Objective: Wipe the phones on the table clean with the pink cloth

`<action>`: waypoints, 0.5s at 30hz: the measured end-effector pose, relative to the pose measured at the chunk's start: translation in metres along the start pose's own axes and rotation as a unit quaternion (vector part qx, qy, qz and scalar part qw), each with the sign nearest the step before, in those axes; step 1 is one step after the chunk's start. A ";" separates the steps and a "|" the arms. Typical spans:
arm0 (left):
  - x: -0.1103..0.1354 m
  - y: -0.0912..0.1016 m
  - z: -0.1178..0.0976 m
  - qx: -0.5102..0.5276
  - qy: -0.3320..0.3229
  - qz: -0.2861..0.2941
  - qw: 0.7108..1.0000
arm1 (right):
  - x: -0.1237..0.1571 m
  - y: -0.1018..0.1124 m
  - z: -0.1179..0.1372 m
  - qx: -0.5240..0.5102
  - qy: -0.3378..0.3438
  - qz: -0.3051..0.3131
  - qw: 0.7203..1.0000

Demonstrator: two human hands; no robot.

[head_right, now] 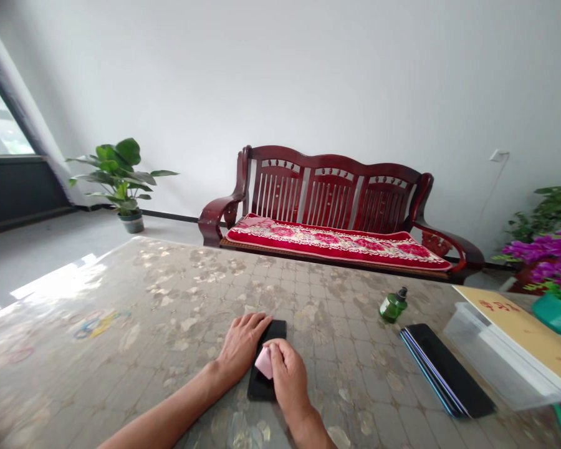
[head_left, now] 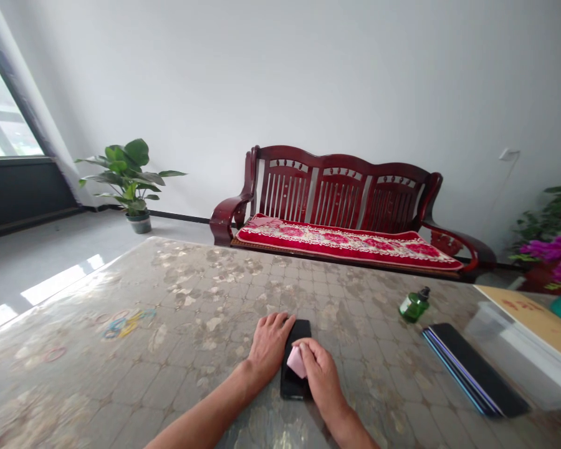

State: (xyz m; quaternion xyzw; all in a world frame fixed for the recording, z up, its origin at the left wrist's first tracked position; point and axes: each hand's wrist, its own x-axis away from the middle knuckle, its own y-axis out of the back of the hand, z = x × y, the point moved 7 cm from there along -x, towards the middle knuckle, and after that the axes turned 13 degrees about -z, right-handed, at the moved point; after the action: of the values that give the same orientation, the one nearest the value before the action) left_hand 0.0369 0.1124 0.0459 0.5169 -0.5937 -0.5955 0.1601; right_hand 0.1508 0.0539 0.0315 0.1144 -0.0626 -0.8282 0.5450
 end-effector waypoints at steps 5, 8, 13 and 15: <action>-0.007 0.005 0.002 0.069 -0.001 0.030 0.997 | -0.010 0.012 -0.016 -0.131 -0.140 -0.023 0.981; -0.002 0.016 0.008 0.099 -0.004 0.048 0.994 | -0.015 0.018 -0.015 -0.197 -0.172 -0.013 0.965; 0.024 0.028 0.010 0.181 -0.003 0.039 0.983 | -0.018 0.020 -0.006 -0.139 -0.123 0.006 0.983; 0.034 0.028 0.008 0.194 -0.009 0.017 0.981 | -0.020 0.022 -0.005 -0.073 -0.086 -0.003 0.994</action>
State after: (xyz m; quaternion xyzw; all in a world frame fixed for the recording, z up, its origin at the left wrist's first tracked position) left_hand 0.0043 0.0827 0.0542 0.5226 -0.7082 -0.4708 0.0608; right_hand 0.1791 0.0632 0.0342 0.0033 -0.0485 -0.8389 0.5421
